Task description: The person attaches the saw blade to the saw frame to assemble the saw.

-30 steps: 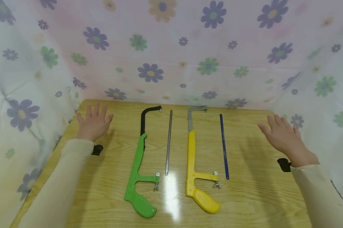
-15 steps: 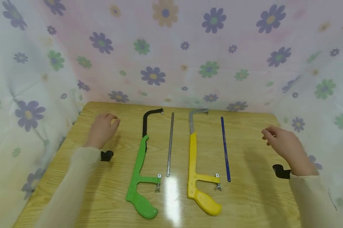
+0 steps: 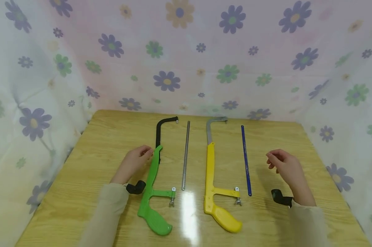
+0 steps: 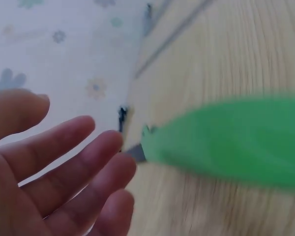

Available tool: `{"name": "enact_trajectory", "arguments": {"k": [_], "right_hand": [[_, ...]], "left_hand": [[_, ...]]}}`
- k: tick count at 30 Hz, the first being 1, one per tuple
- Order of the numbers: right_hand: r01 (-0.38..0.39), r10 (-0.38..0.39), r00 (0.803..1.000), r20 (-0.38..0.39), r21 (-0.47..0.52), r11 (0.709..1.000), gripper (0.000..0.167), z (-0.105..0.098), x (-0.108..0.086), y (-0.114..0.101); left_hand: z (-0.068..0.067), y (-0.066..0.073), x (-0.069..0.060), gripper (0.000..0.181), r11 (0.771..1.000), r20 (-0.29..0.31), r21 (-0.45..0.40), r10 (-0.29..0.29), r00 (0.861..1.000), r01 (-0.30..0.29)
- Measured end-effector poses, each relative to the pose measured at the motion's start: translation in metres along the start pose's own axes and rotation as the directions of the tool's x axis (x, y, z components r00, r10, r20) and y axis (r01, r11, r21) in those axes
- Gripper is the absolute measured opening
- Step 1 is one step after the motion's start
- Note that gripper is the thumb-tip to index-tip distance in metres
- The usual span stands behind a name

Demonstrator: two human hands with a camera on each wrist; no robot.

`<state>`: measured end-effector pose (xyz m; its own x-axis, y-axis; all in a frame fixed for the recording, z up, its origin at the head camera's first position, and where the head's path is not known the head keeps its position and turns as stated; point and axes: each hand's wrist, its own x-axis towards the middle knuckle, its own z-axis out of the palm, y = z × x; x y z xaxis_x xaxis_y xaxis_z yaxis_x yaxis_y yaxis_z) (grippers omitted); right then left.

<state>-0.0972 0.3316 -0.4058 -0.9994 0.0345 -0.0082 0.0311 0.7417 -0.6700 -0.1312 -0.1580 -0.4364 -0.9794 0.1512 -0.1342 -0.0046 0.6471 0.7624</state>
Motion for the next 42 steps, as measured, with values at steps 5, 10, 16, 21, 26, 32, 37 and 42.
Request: {"name": "enact_trajectory", "arguments": {"k": [5, 10, 16, 21, 26, 32, 37, 42], "right_hand": [[0.006, -0.008, 1.0, 0.019, 0.107, 0.994, 0.04, 0.025, -0.005, -0.006], [-0.023, 0.018, 1.0, 0.021, 0.248, 0.969, 0.043, 0.045, -0.008, -0.018], [-0.012, 0.001, 1.0, 0.029, 0.36, 0.933, 0.041, 0.069, -0.004, -0.04], [-0.019, 0.003, 0.999, 0.038, 0.434, 0.901, 0.035, 0.087, -0.001, -0.063], [-0.073, 0.037, 0.996, 0.078, 0.528, 0.846, 0.026, 0.108, 0.001, -0.089], [-0.097, 0.023, 0.991, 0.133, 0.583, 0.807, 0.03, 0.139, 0.008, -0.107], [-0.072, -0.04, 0.976, 0.215, 0.486, 0.871, 0.034, 0.157, 0.007, -0.122], [-0.043, -0.072, 0.958, 0.278, 0.387, 0.921, 0.041, 0.175, 0.0, -0.133]], "left_hand": [[0.013, 0.004, -0.015, 0.034, 0.989, 0.045, -0.142, -0.031, 0.999, 0.037], [0.02, 0.005, -0.023, 0.031, 0.983, 0.046, -0.183, -0.007, 0.999, 0.015], [0.025, 0.006, -0.02, 0.031, 0.975, 0.074, -0.218, -0.017, 0.997, 0.033], [0.024, 0.005, -0.01, 0.024, 0.988, 0.028, -0.146, -0.044, 0.999, 0.047], [0.025, 0.009, -0.002, 0.028, 0.995, 0.144, -0.084, 0.057, 0.988, -0.045], [0.026, 0.008, 0.001, 0.032, 0.993, 0.234, -0.07, 0.108, 0.966, -0.094], [0.035, 0.006, -0.009, 0.031, 0.989, 0.335, -0.122, 0.12, 0.934, -0.083], [0.043, 0.01, -0.014, 0.028, 0.988, 0.364, -0.032, 0.154, 0.918, -0.152]]}}
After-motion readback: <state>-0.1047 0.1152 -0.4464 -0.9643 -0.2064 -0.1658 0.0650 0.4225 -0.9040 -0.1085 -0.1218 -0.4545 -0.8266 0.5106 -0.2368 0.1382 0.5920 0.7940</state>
